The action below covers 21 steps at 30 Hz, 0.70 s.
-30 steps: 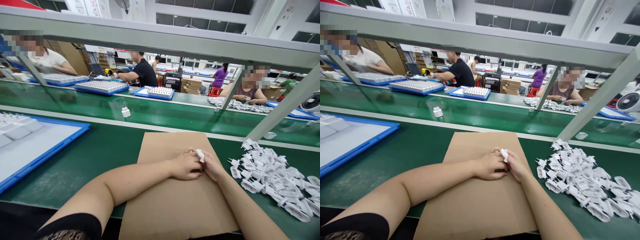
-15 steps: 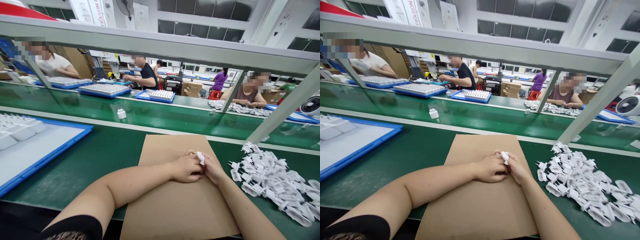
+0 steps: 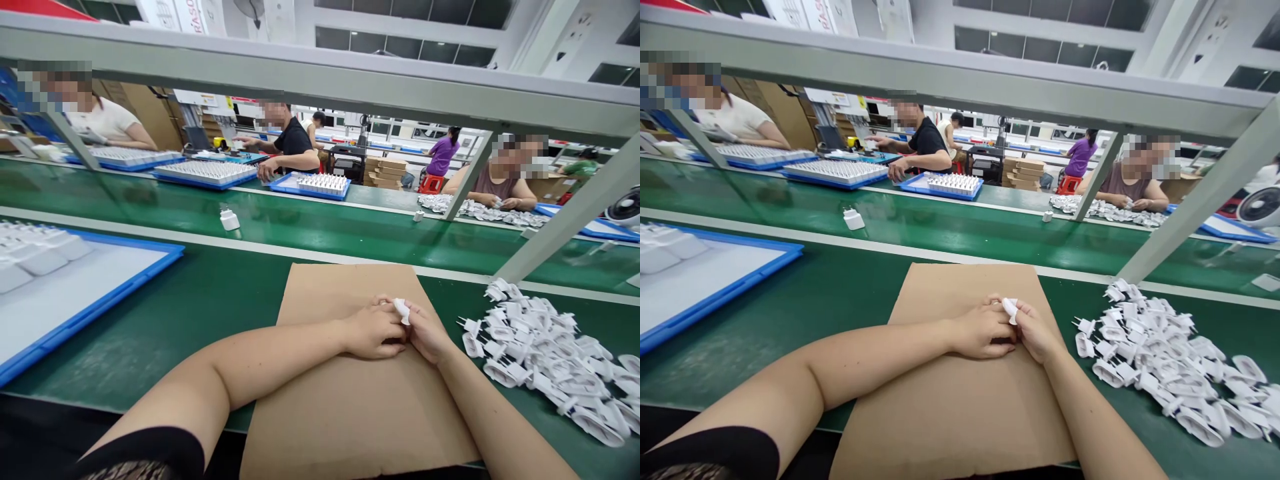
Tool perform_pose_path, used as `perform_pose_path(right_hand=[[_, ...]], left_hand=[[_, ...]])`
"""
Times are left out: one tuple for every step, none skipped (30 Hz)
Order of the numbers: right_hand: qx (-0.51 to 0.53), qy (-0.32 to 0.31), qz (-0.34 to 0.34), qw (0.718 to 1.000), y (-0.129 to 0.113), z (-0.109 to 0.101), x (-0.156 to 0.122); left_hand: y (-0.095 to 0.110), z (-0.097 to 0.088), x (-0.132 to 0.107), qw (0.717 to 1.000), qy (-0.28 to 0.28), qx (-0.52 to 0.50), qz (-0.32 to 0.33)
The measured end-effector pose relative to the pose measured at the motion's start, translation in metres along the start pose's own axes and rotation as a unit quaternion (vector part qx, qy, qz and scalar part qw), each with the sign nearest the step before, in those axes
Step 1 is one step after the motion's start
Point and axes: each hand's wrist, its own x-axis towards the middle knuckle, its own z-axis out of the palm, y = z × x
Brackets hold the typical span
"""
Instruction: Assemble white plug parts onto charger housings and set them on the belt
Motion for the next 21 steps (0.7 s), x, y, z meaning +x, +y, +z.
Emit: perform_pose_path(right_hand=[[0.000, 0.001, -0.001, 1.000, 0.0003, -0.0002, 0.0001], [0.001, 0.002, -0.002, 1.000, 0.0008, -0.0004, 0.0001], [0.002, 0.003, -0.002, 1.000, 0.0013, -0.0007, 0.0001], [0.003, 0.004, -0.001, 1.000, 0.0020, -0.0011, 0.0001], [0.005, 0.004, -0.001, 1.000, 0.0026, -0.0015, 0.0000], [0.008, 0.002, 0.000, 1.000, 0.0031, -0.0019, -0.0001], [0.010, 0.000, 0.000, 1.000, 0.0036, -0.0024, -0.0003], [0.010, -0.001, -0.001, 1.000, 0.0039, -0.0027, -0.0004], [0.009, -0.001, -0.002, 1.000, 0.0040, -0.0029, -0.0005], [0.008, 0.001, -0.003, 1.000, 0.0039, -0.0029, -0.0005], [0.007, 0.003, -0.005, 1.000, 0.0036, -0.0027, -0.0006], [0.005, 0.006, -0.005, 1.000, 0.0030, -0.0023, -0.0007], [0.004, 0.007, -0.005, 1.000, 0.0022, -0.0018, -0.0008], [0.004, 0.007, -0.004, 1.000, 0.0014, -0.0011, -0.0009], [0.003, 0.007, -0.002, 1.000, 0.0006, -0.0004, -0.0010], [0.003, 0.007, 0.002, 1.000, -0.0001, 0.0002, -0.0010], [0.002, 0.009, 0.004, 1.000, -0.0006, 0.0006, -0.0010], [0.001, 0.011, 0.006, 1.000, -0.0008, 0.0007, -0.0008], [0.000, 0.011, 0.006, 1.000, -0.0006, 0.0006, -0.0005], [-0.001, 0.011, 0.005, 1.000, -0.0002, 0.0002, -0.0003], [-0.002, 0.009, 0.003, 1.000, 0.0004, -0.0003, 0.0000]], left_hand=[[0.0003, 0.0000, 0.0000, 1.000, 0.001, 0.001, 0.000], [0.0007, 0.0001, 0.0000, 1.000, 0.002, 0.003, 0.000], [0.0009, 0.0002, 0.0000, 1.000, 0.003, 0.004, -0.001], [0.0011, 0.0004, 0.0000, 1.000, 0.003, 0.004, -0.002], [0.0011, 0.0006, 0.0001, 1.000, 0.002, 0.004, -0.003], [0.0010, 0.0008, 0.0001, 1.000, 0.001, 0.004, -0.003], [0.0007, 0.0011, 0.0001, 1.000, 0.000, 0.004, -0.004], [0.0004, 0.0014, 0.0001, 1.000, -0.001, 0.004, -0.003], [0.0000, 0.0017, 0.0000, 1.000, -0.001, 0.004, -0.002], [-0.0003, 0.0021, -0.0001, 1.000, 0.000, 0.003, -0.002], [-0.0007, 0.0024, -0.0003, 1.000, 0.001, 0.004, -0.001], [-0.0009, 0.0026, -0.0004, 1.000, 0.003, 0.005, 0.000], [-0.0010, 0.0027, -0.0005, 1.000, 0.004, 0.005, 0.001], [-0.0011, 0.0027, -0.0005, 1.000, 0.004, 0.005, 0.003], [-0.0011, 0.0025, -0.0005, 1.000, 0.003, 0.004, 0.003], [-0.0009, 0.0022, -0.0004, 1.000, 0.002, 0.002, 0.002], [-0.0008, 0.0017, -0.0003, 1.000, 0.000, 0.000, 0.001], [-0.0006, 0.0012, -0.0002, 1.000, -0.002, -0.002, -0.001], [-0.0003, 0.0006, -0.0001, 1.000, -0.003, -0.003, -0.003], [0.0000, 0.0001, 0.0001, 1.000, -0.004, -0.002, -0.005], [0.0003, -0.0004, 0.0003, 1.000, -0.005, -0.001, -0.006]])
